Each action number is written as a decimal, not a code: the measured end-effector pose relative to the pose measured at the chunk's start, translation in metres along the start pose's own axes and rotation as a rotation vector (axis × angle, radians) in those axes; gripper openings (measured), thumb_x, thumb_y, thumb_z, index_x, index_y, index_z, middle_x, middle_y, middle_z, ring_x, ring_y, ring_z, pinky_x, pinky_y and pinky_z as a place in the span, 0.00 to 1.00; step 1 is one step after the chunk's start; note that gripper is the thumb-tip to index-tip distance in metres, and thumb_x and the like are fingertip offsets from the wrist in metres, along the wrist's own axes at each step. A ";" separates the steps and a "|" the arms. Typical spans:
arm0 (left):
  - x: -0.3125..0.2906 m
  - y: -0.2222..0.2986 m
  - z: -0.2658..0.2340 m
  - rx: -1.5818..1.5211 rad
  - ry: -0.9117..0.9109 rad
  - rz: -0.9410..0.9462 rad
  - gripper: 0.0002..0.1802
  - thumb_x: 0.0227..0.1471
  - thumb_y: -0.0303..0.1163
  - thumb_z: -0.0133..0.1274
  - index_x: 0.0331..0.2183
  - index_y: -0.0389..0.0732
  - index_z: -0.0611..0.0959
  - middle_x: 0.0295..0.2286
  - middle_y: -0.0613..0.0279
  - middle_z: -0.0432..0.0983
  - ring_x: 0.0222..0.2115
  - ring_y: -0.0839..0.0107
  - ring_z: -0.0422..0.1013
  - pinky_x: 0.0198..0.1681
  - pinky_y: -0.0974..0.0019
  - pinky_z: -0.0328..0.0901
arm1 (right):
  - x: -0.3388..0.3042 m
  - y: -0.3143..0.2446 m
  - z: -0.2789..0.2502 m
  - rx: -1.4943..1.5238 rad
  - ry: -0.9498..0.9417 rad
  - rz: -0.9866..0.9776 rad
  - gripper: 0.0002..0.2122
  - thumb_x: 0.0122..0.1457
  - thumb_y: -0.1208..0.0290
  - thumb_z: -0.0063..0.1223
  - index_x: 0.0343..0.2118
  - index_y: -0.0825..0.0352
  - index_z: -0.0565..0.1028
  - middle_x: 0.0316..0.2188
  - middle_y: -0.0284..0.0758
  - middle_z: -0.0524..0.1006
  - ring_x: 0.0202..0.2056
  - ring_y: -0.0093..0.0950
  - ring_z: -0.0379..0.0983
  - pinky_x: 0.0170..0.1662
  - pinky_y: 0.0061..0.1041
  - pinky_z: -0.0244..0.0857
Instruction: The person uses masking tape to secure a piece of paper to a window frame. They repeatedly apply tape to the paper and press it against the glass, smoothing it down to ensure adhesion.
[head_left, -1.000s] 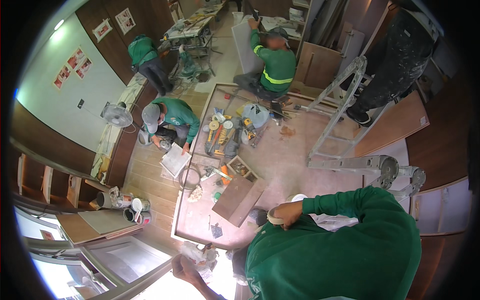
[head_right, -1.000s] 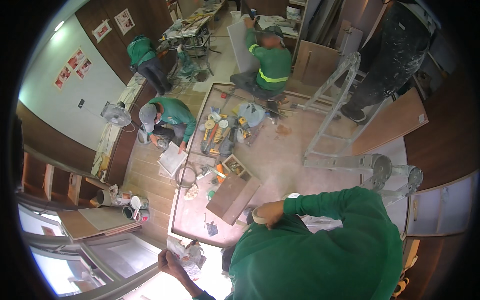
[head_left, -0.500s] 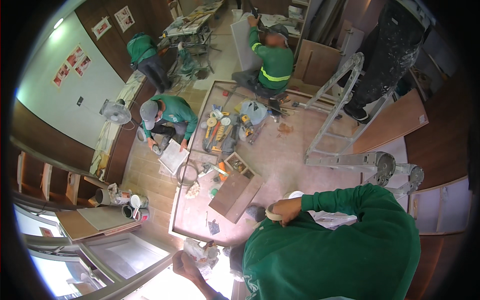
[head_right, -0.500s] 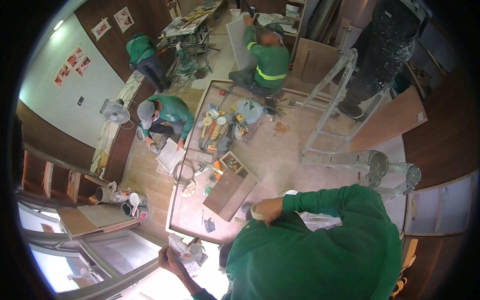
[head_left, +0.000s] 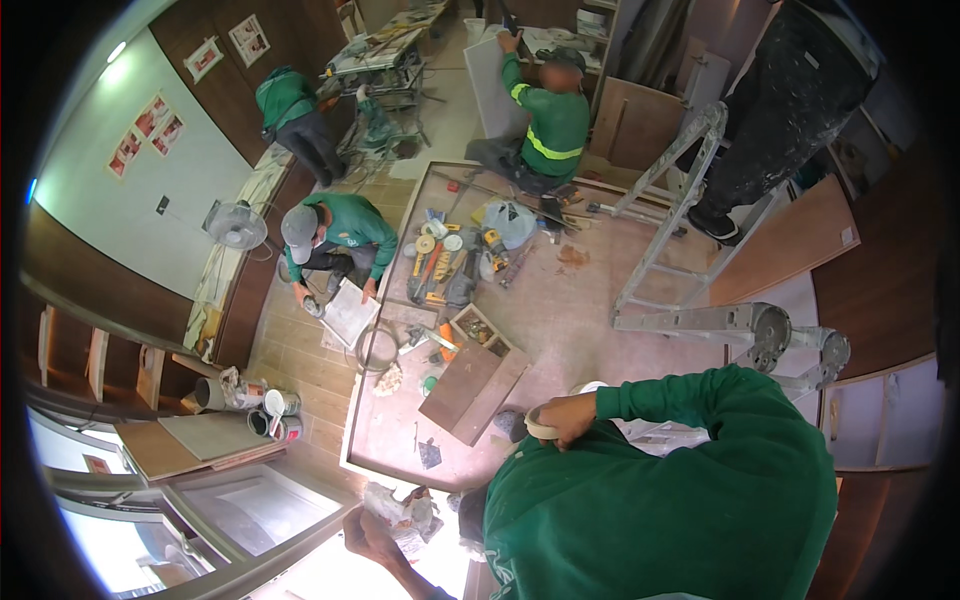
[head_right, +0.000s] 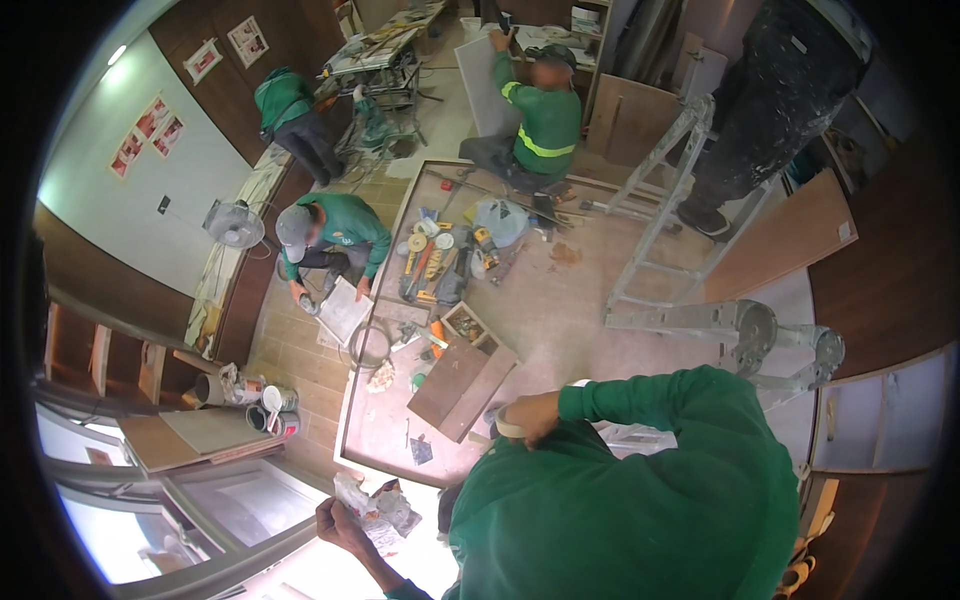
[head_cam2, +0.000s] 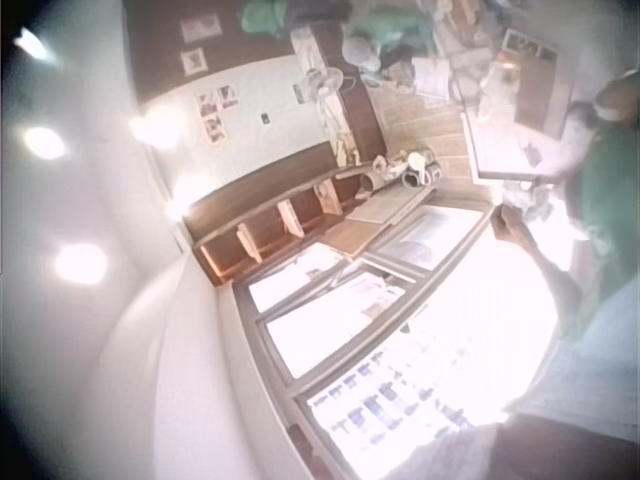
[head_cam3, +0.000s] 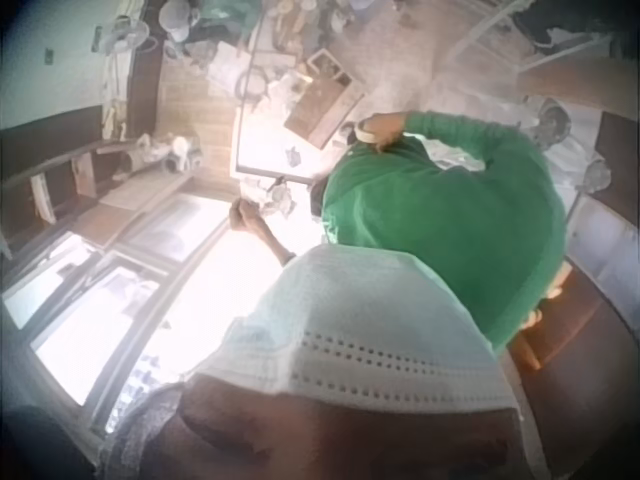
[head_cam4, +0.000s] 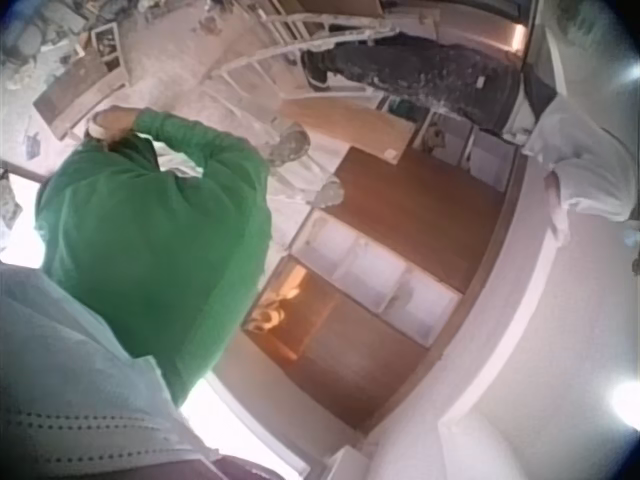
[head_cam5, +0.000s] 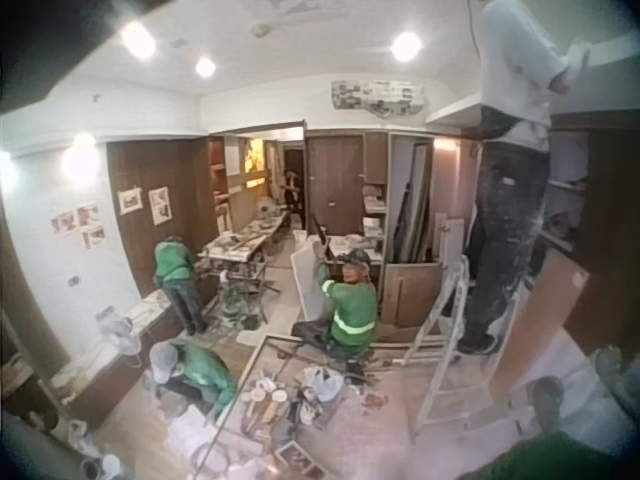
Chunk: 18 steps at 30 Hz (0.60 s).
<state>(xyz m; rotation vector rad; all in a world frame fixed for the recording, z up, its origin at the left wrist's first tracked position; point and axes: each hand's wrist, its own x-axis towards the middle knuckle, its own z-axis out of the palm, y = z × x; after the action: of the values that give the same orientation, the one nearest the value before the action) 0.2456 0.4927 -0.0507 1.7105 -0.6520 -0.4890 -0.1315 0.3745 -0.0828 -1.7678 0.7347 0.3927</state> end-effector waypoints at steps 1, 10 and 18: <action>0.000 -0.002 0.000 0.005 0.002 0.003 0.08 0.40 0.25 0.47 0.20 0.29 0.77 0.18 0.60 0.70 0.19 0.73 0.63 0.25 0.67 0.61 | -0.001 -0.001 0.000 0.005 0.007 -0.004 0.18 0.44 0.71 0.65 0.41 0.65 0.78 0.37 0.40 0.79 0.42 0.38 0.75 0.46 0.35 0.67; 0.008 0.002 0.006 0.060 -0.019 -0.009 0.07 0.41 0.26 0.46 0.19 0.31 0.75 0.16 0.62 0.66 0.19 0.75 0.61 0.24 0.67 0.60 | 0.005 0.000 -0.005 -0.002 -0.023 0.007 0.20 0.43 0.69 0.66 0.41 0.65 0.78 0.38 0.42 0.78 0.43 0.37 0.75 0.47 0.36 0.67; 0.032 0.006 0.005 0.036 -0.110 0.077 0.09 0.42 0.27 0.46 0.19 0.32 0.74 0.14 0.64 0.66 0.15 0.78 0.60 0.17 0.71 0.56 | 0.000 0.002 -0.079 0.060 0.443 -0.100 0.15 0.48 0.63 0.64 0.33 0.70 0.76 0.24 0.36 0.80 0.27 0.30 0.77 0.31 0.30 0.70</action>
<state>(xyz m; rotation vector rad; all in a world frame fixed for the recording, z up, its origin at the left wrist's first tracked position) 0.2659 0.4667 -0.0457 1.6949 -0.8069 -0.5225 -0.1407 0.2996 -0.0583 -1.8461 0.9505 -0.0950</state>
